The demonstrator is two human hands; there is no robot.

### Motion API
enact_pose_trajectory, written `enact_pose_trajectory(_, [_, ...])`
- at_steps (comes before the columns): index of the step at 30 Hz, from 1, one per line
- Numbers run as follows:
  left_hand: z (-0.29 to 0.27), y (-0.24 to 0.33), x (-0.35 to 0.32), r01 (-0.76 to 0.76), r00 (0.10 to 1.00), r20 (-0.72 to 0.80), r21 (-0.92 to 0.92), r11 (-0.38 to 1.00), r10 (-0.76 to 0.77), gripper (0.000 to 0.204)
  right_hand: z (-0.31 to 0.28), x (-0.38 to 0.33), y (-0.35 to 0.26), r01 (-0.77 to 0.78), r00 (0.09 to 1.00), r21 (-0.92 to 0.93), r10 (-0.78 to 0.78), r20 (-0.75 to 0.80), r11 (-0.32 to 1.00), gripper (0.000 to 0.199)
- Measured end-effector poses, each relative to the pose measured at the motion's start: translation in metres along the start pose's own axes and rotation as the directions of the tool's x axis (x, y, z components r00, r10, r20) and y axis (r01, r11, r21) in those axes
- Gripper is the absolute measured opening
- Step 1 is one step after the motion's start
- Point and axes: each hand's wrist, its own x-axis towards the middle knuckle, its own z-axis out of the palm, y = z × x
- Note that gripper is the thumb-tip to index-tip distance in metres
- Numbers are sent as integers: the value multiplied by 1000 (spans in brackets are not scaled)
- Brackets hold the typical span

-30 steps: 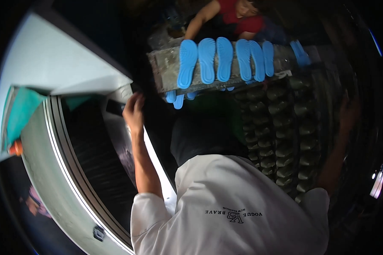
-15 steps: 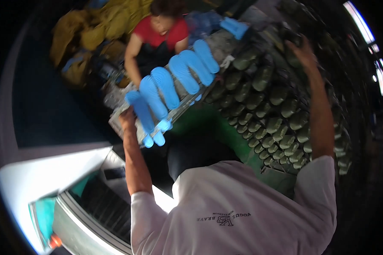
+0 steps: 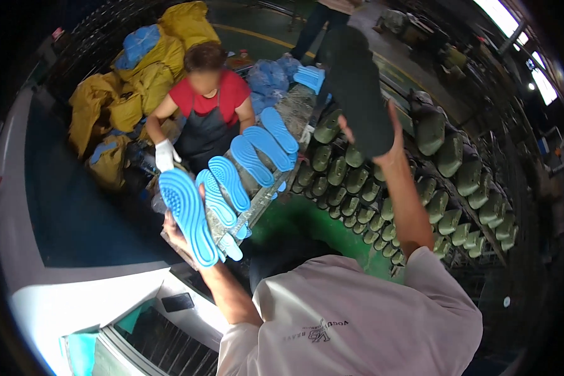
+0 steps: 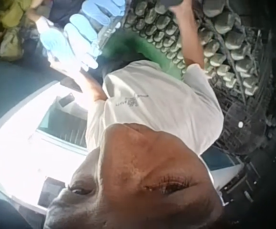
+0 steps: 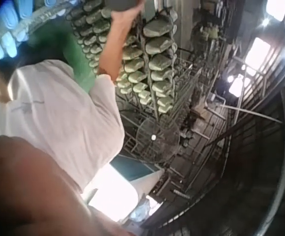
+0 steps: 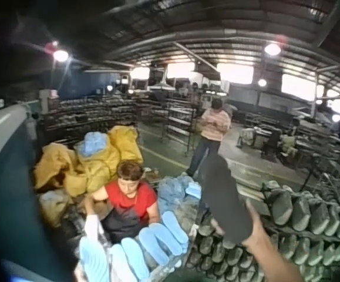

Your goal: Assembling sandal components by placing blue insoles into black sandal bodies and transferring them to a drying rack.

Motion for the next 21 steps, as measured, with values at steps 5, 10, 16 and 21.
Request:
enact_pose_trajectory(5, [80, -16, 6, 14, 1000, 6, -477, 879, -13, 84, -37, 9, 118, -270, 936, 23, 257, 240, 963, 88])
enact_pose_trajectory(10, [133, -3, -36, -349, 921, 32, 515, 783, 389, 74, 11, 1, 179, -266, 936, -433, 337, 96, 862, 92])
enact_pose_trajectory(16, [107, -4, -62, -568, 714, 461, 821, 52, 527, 56, 21, 3, 220, -194, 933, -582, 331, 138, 790, 99])
enact_pose_trajectory(21, [100, 2, -65, -570, 679, 439, 820, 46, 588, 52, 18, 4, 237, -249, 911, -565, 389, 139, 787, 98])
